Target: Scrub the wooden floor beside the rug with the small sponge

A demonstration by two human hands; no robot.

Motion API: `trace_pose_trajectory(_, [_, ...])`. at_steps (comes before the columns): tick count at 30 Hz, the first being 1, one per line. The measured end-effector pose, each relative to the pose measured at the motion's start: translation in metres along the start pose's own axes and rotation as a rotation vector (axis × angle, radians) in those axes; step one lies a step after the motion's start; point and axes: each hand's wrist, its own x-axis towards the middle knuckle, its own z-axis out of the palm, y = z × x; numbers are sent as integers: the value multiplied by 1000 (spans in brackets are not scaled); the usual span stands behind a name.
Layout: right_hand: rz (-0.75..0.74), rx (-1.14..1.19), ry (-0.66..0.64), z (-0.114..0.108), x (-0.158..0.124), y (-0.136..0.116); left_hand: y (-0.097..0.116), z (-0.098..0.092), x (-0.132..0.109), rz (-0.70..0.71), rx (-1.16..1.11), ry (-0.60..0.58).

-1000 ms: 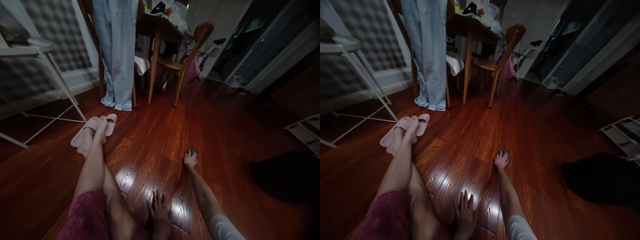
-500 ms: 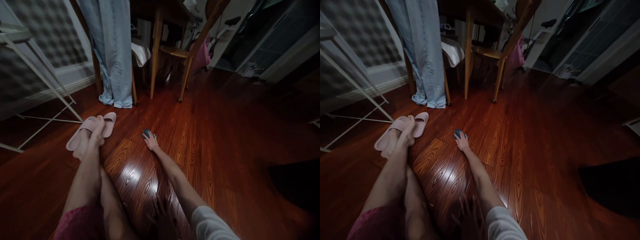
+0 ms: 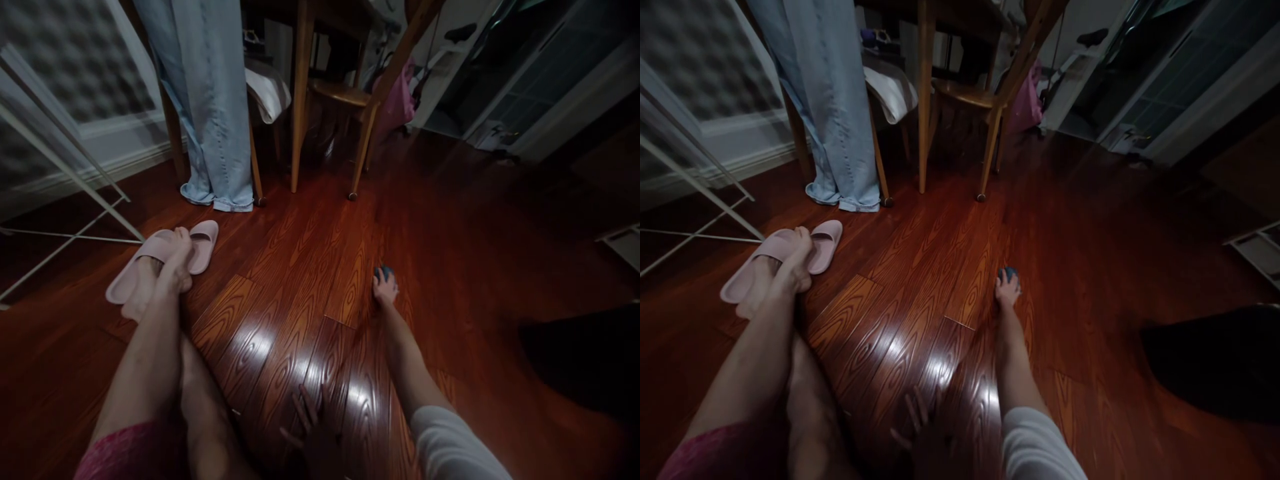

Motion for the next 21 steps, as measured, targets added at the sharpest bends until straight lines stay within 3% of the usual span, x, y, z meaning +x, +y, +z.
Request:
trace_pose_trajectory(3, [151, -13, 44, -10, -21, 71, -2, -5, -1, -1, 22, -1])
trace_pose_trajectory(5, [210, -19, 67, -12, -38, 103, -1, -1, -7, -21, 44, 4])
trace_pose_trajectory(9, [258, -25, 91, -3, -73, 125, 23, 31, -34, -1, 83, -30])
trace_pose_trajectory(11, [218, -25, 91, 6, -96, 121, 41, 54, -51, 33, 111, -49])
trace_pose_trajectory(14, [12, -13, 82, 23, -145, 102, 64, 79, -73, 69, 129, -58])
trace_pose_trajectory(19, [-382, 40, 22, 44, -248, 39, 77, 91, -93, 73, 162, -32])
trace_pose_trajectory(21, [-495, 62, -5, 47, -277, 9, 81, 92, -98, 35, 181, 1])
